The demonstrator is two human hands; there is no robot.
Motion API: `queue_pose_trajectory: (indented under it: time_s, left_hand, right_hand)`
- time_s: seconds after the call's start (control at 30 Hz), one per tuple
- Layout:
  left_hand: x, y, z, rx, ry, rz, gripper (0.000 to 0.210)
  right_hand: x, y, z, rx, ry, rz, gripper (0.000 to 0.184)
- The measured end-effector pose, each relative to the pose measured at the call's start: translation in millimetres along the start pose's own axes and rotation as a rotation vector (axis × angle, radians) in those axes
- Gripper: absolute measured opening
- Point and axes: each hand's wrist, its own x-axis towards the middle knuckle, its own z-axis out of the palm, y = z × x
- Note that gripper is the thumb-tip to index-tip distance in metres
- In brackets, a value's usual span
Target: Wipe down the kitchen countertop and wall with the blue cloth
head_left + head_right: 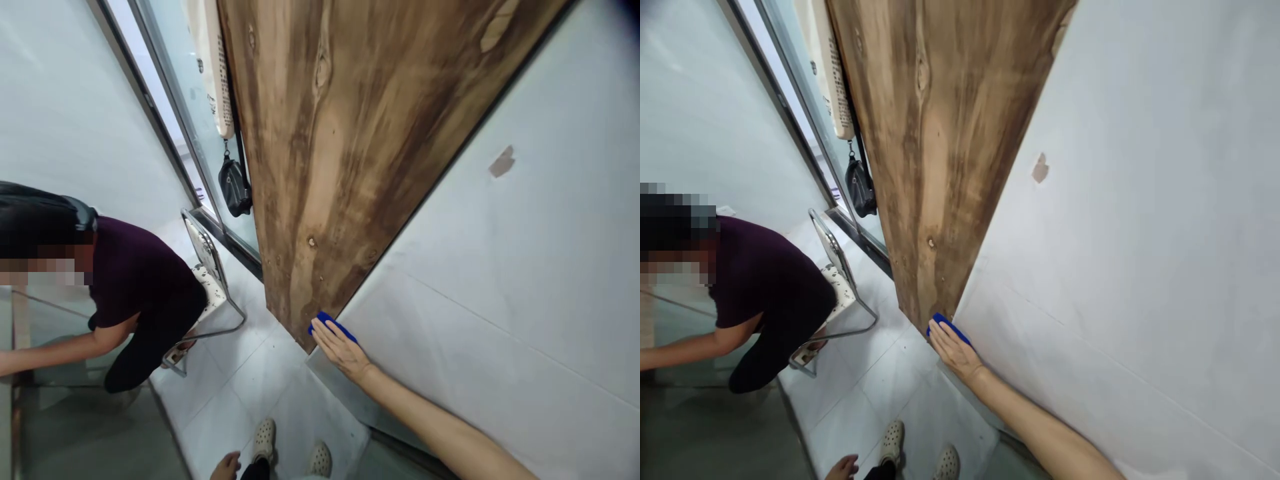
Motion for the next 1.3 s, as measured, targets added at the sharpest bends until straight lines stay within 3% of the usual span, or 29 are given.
queue_pose_trajectory:
  time_s: [0.2,0.3,0.4,0.53,0.63,0.73,0.8,0.9,1.07,1.2,1.3]
  left_hand:
    - [13,84,29.7,-0.004,-0.141,0.243,0.064]
    - [5,137,36.2,-0.008,-0.21,0.432,0.076]
    - [-15,199,30.8,-0.012,-0.266,0.666,0.084]
    - [-73,293,16.4,-0.021,-0.275,1.023,0.069]
    - [-132,355,11.0,-0.072,-0.203,1.525,0.056]
    - [-186,405,14.3,-0.056,-0.075,1.907,0.066]
    - [-214,432,21.7,-0.046,-0.005,2.083,0.074]
    - [-246,462,39.1,-0.046,0.093,2.228,0.078]
    - [-278,485,72.2,-0.223,0.371,2.289,0.072]
    - [-284,487,88.4,-0.354,0.51,2.298,0.067]
    - [-284,485,91.6,-0.325,0.567,2.294,0.066]
  right_hand:
    - [-33,17,-113,0.323,-0.066,0.209,0.077]
    - [-66,16,-146,0.284,-0.115,0.262,0.078]
    - [-99,14,-167,0.151,-0.127,0.265,0.075]
    - [-135,14,-199,-0.179,-0.049,0.233,0.066]
    - [-158,14,-229,-0.496,0.028,0.274,0.058]
    - [-176,17,-257,-0.742,0.167,0.406,0.044]
    - [-183,24,-274,-0.861,0.348,0.514,0.035]
    - [-182,38,-300,-0.985,0.606,0.682,0.04]
    - [-166,62,-351,-0.994,0.835,0.852,0.06]
    - [-156,71,-370,-0.666,1.174,1.002,0.064]
    - [-157,66,-353,-0.364,1.338,1.124,0.06]
